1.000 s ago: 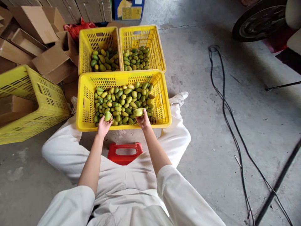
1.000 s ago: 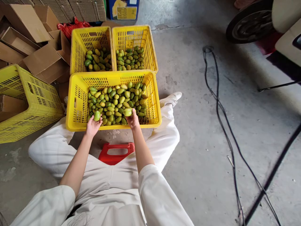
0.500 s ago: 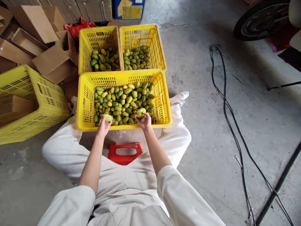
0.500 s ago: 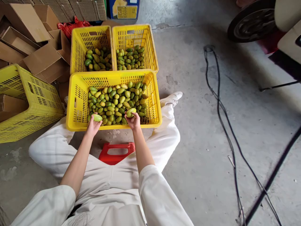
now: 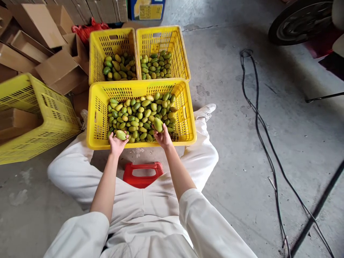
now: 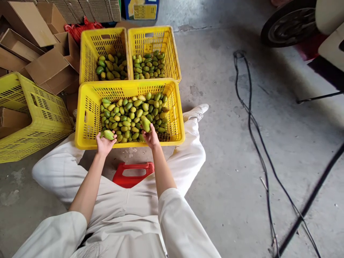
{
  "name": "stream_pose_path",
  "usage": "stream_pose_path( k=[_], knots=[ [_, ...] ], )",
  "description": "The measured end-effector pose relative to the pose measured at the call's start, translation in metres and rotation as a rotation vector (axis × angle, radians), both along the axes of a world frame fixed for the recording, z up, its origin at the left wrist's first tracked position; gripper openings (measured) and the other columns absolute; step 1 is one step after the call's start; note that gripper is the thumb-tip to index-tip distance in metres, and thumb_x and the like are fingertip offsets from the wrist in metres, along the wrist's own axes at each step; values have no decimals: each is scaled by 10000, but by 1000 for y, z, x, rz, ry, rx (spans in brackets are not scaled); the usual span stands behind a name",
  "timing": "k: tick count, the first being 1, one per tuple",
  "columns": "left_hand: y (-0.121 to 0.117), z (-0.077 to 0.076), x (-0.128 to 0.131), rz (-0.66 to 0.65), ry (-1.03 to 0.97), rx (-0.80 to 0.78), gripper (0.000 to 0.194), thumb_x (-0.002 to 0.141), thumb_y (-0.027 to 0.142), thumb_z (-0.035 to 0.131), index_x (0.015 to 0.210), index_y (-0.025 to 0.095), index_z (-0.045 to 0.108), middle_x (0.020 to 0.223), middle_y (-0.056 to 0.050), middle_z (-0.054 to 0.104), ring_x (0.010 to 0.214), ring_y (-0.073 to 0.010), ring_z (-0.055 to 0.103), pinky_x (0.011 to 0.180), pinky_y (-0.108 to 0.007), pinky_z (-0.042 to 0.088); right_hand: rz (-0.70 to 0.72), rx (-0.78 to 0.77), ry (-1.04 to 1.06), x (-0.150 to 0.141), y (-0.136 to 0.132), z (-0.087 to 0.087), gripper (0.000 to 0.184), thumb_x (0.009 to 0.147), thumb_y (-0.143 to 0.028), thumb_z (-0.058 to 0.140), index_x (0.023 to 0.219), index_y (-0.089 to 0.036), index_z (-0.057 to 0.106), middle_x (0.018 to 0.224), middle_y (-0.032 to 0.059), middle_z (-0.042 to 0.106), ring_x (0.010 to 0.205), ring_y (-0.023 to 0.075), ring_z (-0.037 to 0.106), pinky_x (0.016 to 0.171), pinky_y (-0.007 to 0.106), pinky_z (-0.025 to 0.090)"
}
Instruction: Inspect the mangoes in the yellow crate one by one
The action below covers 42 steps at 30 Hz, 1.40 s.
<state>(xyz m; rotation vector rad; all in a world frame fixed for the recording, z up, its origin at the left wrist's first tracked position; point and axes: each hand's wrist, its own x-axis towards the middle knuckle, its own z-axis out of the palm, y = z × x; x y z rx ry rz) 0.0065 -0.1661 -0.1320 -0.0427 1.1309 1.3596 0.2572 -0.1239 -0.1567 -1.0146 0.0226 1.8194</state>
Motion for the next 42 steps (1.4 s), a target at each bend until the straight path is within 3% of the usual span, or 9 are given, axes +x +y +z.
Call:
stream_pose_path(
  k=[3, 7, 12, 18, 23, 28, 32, 37, 42],
  knots=[
    [-1, 2, -2, -20, -30, -1, 379, 1034, 517, 665, 837, 194, 689, 889, -103, 729, 709, -188, 629, 549, -269, 448, -29, 16, 15, 1, 0, -2, 232, 1032, -460, 710, 1078, -234, 740, 931, 6, 808, 592, 108, 552, 468, 197, 472],
    [-1, -3, -1, -47, 4, 24, 214, 962, 398, 827, 943, 208, 731, 883, -63, 710, 690, -152, 595, 550, -246, 421, -38, 16, 5, 2, -1, -4, 159, 972, -364, 797, 950, -252, 687, 717, -62, 662, 566, 105, 512, 448, 177, 427],
    [-3, -13, -1, -3, 76, 54, 319, 837, 250, 990, 853, 229, 672, 822, 1, 653, 667, -110, 537, 565, -218, 423, -86, -10, -12, 2, 0, -6, 175, 970, -382, 814, 972, -245, 705, 794, -36, 706, 642, 123, 595, 480, 198, 475],
    [-3, -19, 0, 32, 102, 77, 396, 779, 449, 1039, 876, 247, 712, 905, -17, 689, 767, -141, 611, 620, -230, 499, -121, -59, 108, 3, 3, -9, 338, 974, -562, 787, 907, -261, 650, 812, 23, 750, 814, 227, 748, 748, 373, 691],
    [-2, -17, 0, 21, 78, 74, 381, 781, 405, 1004, 1030, 285, 742, 969, -2, 714, 859, -181, 711, 777, -307, 593, -109, -69, 108, 7, 2, -9, 285, 1002, -539, 740, 981, -281, 622, 862, -13, 769, 617, 152, 648, 652, 325, 648],
    [-2, -16, -4, -30, 46, 21, 303, 823, 310, 948, 946, 239, 680, 881, -2, 701, 833, -183, 740, 724, -281, 563, -98, -34, 105, 11, -3, -8, 213, 930, -423, 662, 1101, -294, 657, 922, 30, 791, 795, 236, 756, 675, 369, 644],
    [-3, -16, -4, -42, 56, 41, 394, 826, 348, 1000, 911, 236, 632, 882, -16, 725, 778, -165, 711, 653, -256, 512, 12, 8, 91, 12, -5, -11, 311, 805, -271, 690, 1112, -296, 645, 993, 39, 809, 898, 257, 773, 640, 336, 614],
    [-2, -14, 0, -61, 66, 69, 445, 788, 391, 1046, 923, 252, 645, 929, -42, 767, 703, -148, 650, 585, -242, 453, 75, 17, 65, 8, -1, -15, 165, 922, -405, 692, 1017, -277, 650, 970, 57, 796, 844, 231, 717, 534, 283, 539],
    [-1, -7, 2, -84, 66, 93, 234, 897, 331, 929, 959, 243, 721, 955, -65, 793, 679, -134, 616, 609, -244, 470, 15, -5, 86, 5, 2, -13, 231, 978, -476, 675, 996, -246, 670, 870, 43, 743, 649, 147, 586, 524, 236, 549]
  ],
)
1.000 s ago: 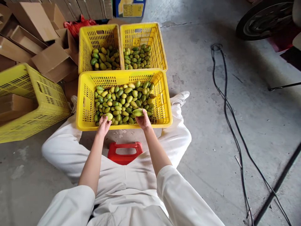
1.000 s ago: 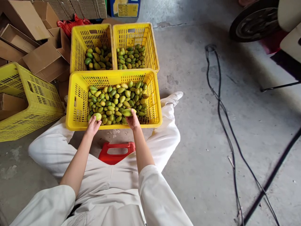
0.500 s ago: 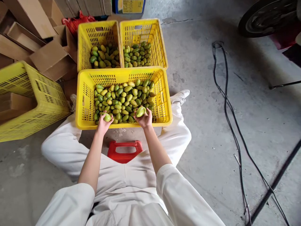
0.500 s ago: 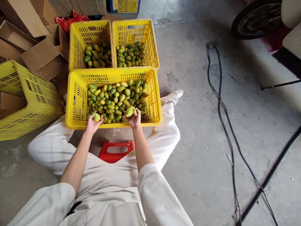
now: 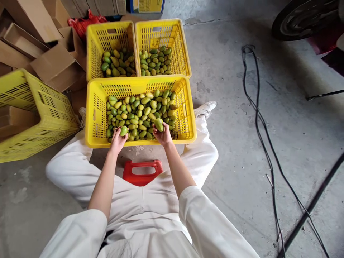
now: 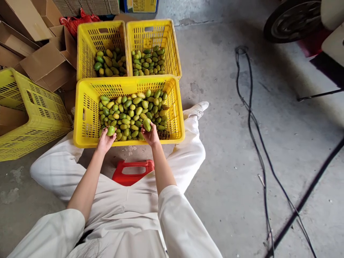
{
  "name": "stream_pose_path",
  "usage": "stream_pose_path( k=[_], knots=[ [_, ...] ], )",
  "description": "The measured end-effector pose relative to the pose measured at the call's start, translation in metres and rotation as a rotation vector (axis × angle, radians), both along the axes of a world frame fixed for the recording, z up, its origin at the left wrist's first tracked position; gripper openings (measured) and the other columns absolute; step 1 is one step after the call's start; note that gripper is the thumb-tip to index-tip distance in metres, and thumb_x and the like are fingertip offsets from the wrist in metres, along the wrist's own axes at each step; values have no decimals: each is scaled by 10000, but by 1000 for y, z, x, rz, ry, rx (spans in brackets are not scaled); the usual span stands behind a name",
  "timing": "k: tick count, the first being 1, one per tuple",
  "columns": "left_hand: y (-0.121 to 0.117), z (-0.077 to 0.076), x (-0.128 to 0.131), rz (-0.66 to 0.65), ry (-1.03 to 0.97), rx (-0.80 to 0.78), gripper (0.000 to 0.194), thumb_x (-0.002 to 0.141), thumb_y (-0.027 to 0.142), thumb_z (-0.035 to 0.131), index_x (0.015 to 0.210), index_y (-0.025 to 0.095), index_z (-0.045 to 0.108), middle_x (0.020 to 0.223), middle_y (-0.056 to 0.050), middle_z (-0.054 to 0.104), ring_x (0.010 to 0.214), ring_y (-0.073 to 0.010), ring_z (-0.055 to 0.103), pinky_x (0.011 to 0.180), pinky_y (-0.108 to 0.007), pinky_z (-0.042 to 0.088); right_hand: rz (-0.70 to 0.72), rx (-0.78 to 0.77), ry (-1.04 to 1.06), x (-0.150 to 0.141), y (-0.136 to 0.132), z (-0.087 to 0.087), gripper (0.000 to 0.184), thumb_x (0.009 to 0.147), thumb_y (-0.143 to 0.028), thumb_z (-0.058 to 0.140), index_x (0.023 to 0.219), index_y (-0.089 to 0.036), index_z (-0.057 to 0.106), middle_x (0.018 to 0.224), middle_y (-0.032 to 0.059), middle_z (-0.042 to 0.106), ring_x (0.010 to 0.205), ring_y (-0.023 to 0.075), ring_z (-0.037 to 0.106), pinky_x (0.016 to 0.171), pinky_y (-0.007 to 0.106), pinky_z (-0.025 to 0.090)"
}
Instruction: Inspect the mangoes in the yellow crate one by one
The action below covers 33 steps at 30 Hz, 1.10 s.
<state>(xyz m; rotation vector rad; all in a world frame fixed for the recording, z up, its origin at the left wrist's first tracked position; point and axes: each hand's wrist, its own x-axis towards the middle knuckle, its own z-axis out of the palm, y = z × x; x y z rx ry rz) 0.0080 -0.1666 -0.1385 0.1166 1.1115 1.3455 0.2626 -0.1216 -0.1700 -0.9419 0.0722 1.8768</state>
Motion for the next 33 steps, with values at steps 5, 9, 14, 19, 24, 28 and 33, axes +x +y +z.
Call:
stream_pose_path(
  k=[5, 9, 14, 19, 24, 28, 33],
  knots=[
    [0, 10, 1, 4, -26, -22, 91, 998, 271, 698, 949, 222, 756, 932, -87, 801, 651, -138, 614, 613, -249, 494, -39, 57, -41, 0, -1, 3, 260, 888, -369, 748, 1120, -267, 691, 998, 41, 783, 681, 146, 626, 449, 208, 468],
    [1, 13, 2, 49, -58, -87, 377, 1117, 421, 578, 831, 212, 708, 705, -55, 684, 512, -113, 468, 514, -227, 408, -26, 59, -138, -1, -1, 1, 374, 824, -328, 795, 1179, -310, 679, 1000, 0, 753, 655, 129, 614, 408, 186, 337],
    [2, 15, 5, 101, -69, -85, 573, 1106, 648, 613, 759, 195, 670, 580, 14, 498, 495, -98, 426, 490, -207, 375, -34, 107, -219, 0, -4, -1, 505, 768, -453, 925, 1164, -343, 630, 974, -48, 701, 646, 90, 587, 428, 152, 305],
    [3, 17, 5, 110, -92, -93, 488, 1080, 650, 659, 979, 189, 781, 696, -5, 602, 560, -112, 521, 557, -225, 465, -8, 174, -202, 1, -9, -1, 567, 713, -311, 969, 1201, -309, 681, 983, -43, 716, 713, 105, 596, 498, 188, 420],
    [3, 13, 2, 99, -81, -87, 491, 1094, 645, 592, 917, 216, 752, 699, -5, 593, 579, -129, 530, 638, -271, 542, 20, 106, -181, -2, -5, 2, 322, 850, -417, 879, 1058, -268, 683, 869, -9, 716, 700, 143, 621, 482, 218, 464],
    [2, 6, -1, 76, -41, -83, 494, 1066, 659, 615, 850, 225, 712, 658, 6, 544, 572, -142, 503, 641, -298, 548, -46, 46, -106, -3, -3, 6, 291, 925, -533, 725, 1022, -261, 693, 975, 58, 788, 901, 217, 757, 640, 289, 643],
    [3, 1, -2, 74, -44, -150, 402, 1036, 593, 691, 917, 210, 723, 911, -79, 751, 806, -195, 709, 786, -352, 631, -97, 28, -123, -2, -4, 7, 205, 908, -443, 748, 980, -287, 637, 895, 14, 762, 831, 206, 760, 678, 313, 661]
  ],
)
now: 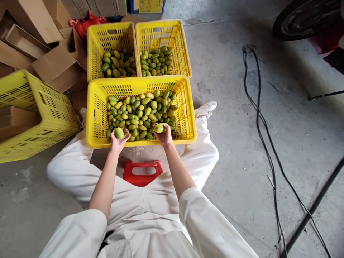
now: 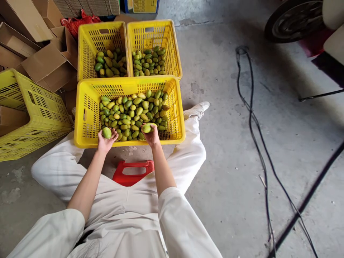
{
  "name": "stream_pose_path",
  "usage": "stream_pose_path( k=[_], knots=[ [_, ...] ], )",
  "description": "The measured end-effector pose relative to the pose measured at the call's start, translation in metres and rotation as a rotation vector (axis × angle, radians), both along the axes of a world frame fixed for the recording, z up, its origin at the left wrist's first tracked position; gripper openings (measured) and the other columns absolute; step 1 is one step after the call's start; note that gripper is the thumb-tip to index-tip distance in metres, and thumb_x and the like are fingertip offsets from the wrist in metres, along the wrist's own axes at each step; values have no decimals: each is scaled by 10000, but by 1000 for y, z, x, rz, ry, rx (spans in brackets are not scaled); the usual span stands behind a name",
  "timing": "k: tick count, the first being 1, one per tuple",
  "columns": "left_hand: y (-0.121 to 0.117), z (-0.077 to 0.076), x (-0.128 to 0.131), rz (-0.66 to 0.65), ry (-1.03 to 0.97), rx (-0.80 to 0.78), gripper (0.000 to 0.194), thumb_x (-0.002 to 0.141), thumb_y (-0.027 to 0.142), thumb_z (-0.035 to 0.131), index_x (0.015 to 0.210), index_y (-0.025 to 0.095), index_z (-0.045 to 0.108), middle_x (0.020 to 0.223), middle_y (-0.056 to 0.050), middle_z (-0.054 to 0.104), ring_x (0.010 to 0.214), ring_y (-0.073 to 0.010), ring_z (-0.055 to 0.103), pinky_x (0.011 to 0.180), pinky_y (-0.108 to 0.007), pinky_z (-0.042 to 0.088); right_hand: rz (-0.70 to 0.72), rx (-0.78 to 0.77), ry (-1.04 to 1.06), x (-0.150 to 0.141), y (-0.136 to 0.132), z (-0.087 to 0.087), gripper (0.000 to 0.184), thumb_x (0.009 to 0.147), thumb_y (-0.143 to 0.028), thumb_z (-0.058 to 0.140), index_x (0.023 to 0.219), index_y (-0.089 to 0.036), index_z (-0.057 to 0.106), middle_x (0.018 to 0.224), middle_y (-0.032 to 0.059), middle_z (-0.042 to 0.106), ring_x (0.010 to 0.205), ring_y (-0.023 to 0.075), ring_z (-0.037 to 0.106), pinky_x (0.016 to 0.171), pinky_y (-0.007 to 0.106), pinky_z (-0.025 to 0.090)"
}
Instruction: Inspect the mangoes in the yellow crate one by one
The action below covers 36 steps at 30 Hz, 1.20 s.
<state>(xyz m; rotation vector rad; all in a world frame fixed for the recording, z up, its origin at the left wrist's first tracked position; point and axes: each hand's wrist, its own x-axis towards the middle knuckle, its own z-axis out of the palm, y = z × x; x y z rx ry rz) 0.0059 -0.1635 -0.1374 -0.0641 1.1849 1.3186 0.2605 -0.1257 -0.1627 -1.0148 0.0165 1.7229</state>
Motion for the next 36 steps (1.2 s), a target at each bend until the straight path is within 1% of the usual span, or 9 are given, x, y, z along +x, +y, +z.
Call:
stream_pose_path(
  k=[3, 5, 11, 14, 18, 23, 30, 33, 36],
  knots=[
    [1, -1, 0, -43, 30, 31, 311, 969, 501, 836, 979, 209, 730, 981, -75, 777, 808, -171, 711, 652, -263, 570, -70, -32, 42, 1, 1, 1, 207, 944, -427, 745, 995, -295, 595, 815, -30, 721, 613, 139, 640, 499, 230, 524],
    [1, -1, 1, -63, 45, 62, 304, 907, 426, 923, 981, 210, 723, 992, -63, 778, 757, -135, 680, 542, -204, 473, -106, -37, 74, 0, 1, 3, 196, 969, -428, 726, 1040, -310, 587, 813, -40, 715, 588, 135, 621, 456, 215, 467],
    [3, 1, 3, -66, 53, 66, 323, 882, 385, 951, 895, 211, 679, 971, -54, 794, 648, -86, 580, 463, -169, 356, 21, -17, 74, 3, -4, 2, 335, 874, -407, 795, 1130, -327, 594, 835, -21, 726, 892, 272, 799, 693, 399, 683],
    [3, 3, 1, -63, 27, 55, 248, 958, 403, 862, 942, 208, 711, 913, -49, 765, 641, -99, 585, 477, -190, 380, 67, 14, 82, 4, -5, 1, 446, 810, -332, 815, 1213, -326, 622, 877, -16, 752, 914, 276, 808, 684, 389, 678],
    [-1, 4, -3, -75, -54, 67, 186, 1033, 375, 718, 985, 198, 749, 862, -49, 715, 660, -130, 598, 542, -237, 470, 96, 69, 43, 2, -4, 0, 459, 835, -329, 798, 1264, -334, 637, 1051, -16, 812, 746, 170, 720, 562, 266, 566],
    [-4, -4, -2, -43, 5, 104, 163, 953, 323, 858, 932, 210, 742, 881, -43, 732, 696, -122, 607, 561, -220, 464, 91, 91, -43, -1, -4, -2, 317, 871, -362, 810, 1151, -305, 672, 1152, 9, 811, 756, 156, 680, 568, 270, 522],
    [-4, -9, -3, 16, 46, 121, 273, 911, 433, 925, 928, 242, 730, 885, -16, 716, 778, -125, 653, 635, -209, 508, 42, 68, -51, 1, -5, -6, 387, 825, -193, 832, 1176, -307, 715, 1030, -26, 771, 732, 148, 639, 588, 257, 506],
    [-5, -7, -4, -3, 55, 139, 266, 915, 470, 896, 1025, 271, 756, 873, 3, 688, 783, -127, 656, 729, -239, 562, 111, 59, -80, 1, -4, -8, 220, 902, -282, 821, 1097, -269, 721, 1003, -1, 784, 660, 135, 566, 542, 253, 470],
    [-6, -5, -3, -20, 54, 137, 325, 875, 412, 902, 1151, 300, 772, 933, 14, 712, 855, -135, 697, 826, -278, 596, 131, 58, -74, 1, -2, -10, 241, 950, -425, 799, 1101, -253, 723, 1028, 26, 816, 616, 126, 540, 515, 256, 470]
  ],
)
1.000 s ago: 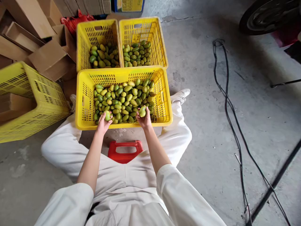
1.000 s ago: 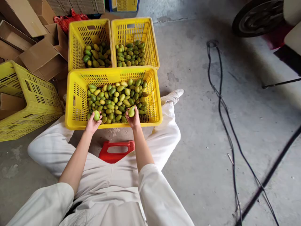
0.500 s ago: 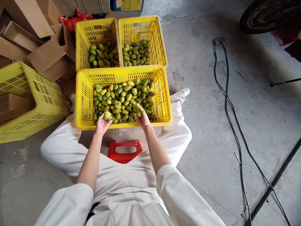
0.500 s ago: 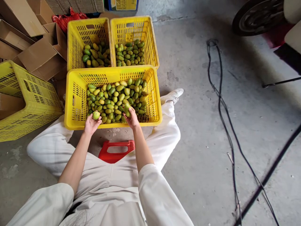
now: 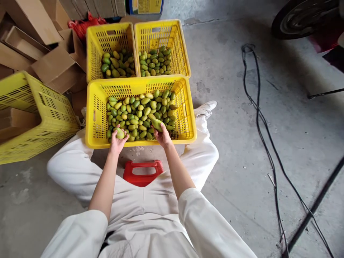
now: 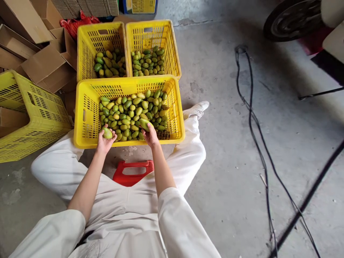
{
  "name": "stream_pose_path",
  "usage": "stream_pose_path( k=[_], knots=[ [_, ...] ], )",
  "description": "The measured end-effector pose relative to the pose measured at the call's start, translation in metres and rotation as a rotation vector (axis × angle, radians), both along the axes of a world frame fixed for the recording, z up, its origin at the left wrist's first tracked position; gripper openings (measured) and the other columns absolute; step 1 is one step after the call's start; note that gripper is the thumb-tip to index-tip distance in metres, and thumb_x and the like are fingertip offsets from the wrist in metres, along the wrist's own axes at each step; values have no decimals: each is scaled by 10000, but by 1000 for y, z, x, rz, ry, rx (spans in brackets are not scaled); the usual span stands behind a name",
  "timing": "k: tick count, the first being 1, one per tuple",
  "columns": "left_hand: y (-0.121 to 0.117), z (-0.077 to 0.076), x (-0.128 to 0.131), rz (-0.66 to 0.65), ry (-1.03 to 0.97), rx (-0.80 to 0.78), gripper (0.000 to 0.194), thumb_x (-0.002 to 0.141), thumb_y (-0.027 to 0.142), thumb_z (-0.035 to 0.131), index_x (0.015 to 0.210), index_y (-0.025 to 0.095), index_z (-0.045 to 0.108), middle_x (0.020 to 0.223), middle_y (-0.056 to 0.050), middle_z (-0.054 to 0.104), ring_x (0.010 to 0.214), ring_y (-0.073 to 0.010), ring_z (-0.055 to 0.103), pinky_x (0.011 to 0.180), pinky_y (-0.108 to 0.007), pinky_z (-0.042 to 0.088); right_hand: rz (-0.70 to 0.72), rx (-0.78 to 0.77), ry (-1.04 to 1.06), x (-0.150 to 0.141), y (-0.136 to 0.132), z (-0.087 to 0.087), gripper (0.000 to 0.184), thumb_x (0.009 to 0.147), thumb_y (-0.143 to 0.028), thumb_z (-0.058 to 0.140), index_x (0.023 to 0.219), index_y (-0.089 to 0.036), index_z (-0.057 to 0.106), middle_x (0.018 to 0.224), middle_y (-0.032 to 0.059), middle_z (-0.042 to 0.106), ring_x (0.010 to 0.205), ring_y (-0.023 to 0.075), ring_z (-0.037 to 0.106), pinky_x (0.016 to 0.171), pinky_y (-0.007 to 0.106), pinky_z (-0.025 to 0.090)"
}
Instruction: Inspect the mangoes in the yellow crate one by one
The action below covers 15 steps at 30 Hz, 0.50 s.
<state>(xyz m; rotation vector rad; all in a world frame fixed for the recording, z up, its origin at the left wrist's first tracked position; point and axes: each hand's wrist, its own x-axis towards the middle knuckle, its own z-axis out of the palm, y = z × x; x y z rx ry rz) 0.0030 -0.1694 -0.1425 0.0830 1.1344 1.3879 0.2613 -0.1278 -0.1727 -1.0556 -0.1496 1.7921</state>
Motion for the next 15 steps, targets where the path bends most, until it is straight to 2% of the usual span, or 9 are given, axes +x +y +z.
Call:
stream_pose_path(
  k=[3, 7, 9, 11, 15],
  knots=[
    [-1, 0, 1, -34, 15, 9, 392, 830, 322, 928, 1188, 301, 769, 1064, -6, 762, 993, -165, 745, 891, -304, 605, -31, 2, 16, 0, 1, -1, 291, 915, -425, 839, 1125, -272, 709, 979, 11, 811, 647, 133, 611, 549, 256, 543],
    [-1, 0, 2, -57, 25, -16, 299, 813, 280, 963, 1026, 253, 754, 1094, -52, 788, 1015, -193, 754, 880, -312, 603, -77, 3, 7, -1, 2, -2, 298, 843, -261, 877, 1064, -287, 678, 860, -18, 755, 706, 154, 660, 607, 267, 604],
    [-1, 0, 2, -40, 20, -31, 267, 823, 278, 963, 975, 246, 747, 1081, -55, 793, 986, -190, 751, 849, -298, 596, -95, -4, 6, -1, 2, -2, 244, 873, -308, 857, 1008, -288, 655, 793, -25, 711, 668, 152, 628, 572, 260, 587],
    [0, 1, 2, -24, 14, -36, 247, 828, 262, 959, 962, 249, 752, 1068, -52, 794, 964, -190, 745, 826, -291, 587, -110, -7, 8, -1, 2, -2, 226, 928, -425, 811, 982, -291, 637, 780, -20, 696, 667, 158, 631, 560, 266, 591],
    [-1, 1, 1, -29, 19, -43, 239, 830, 242, 956, 965, 252, 760, 1065, -58, 791, 972, -208, 741, 815, -305, 571, -109, -12, -28, -5, 1, 2, 284, 962, -566, 744, 980, -294, 662, 864, 26, 753, 856, 230, 765, 639, 344, 679]
  ],
)
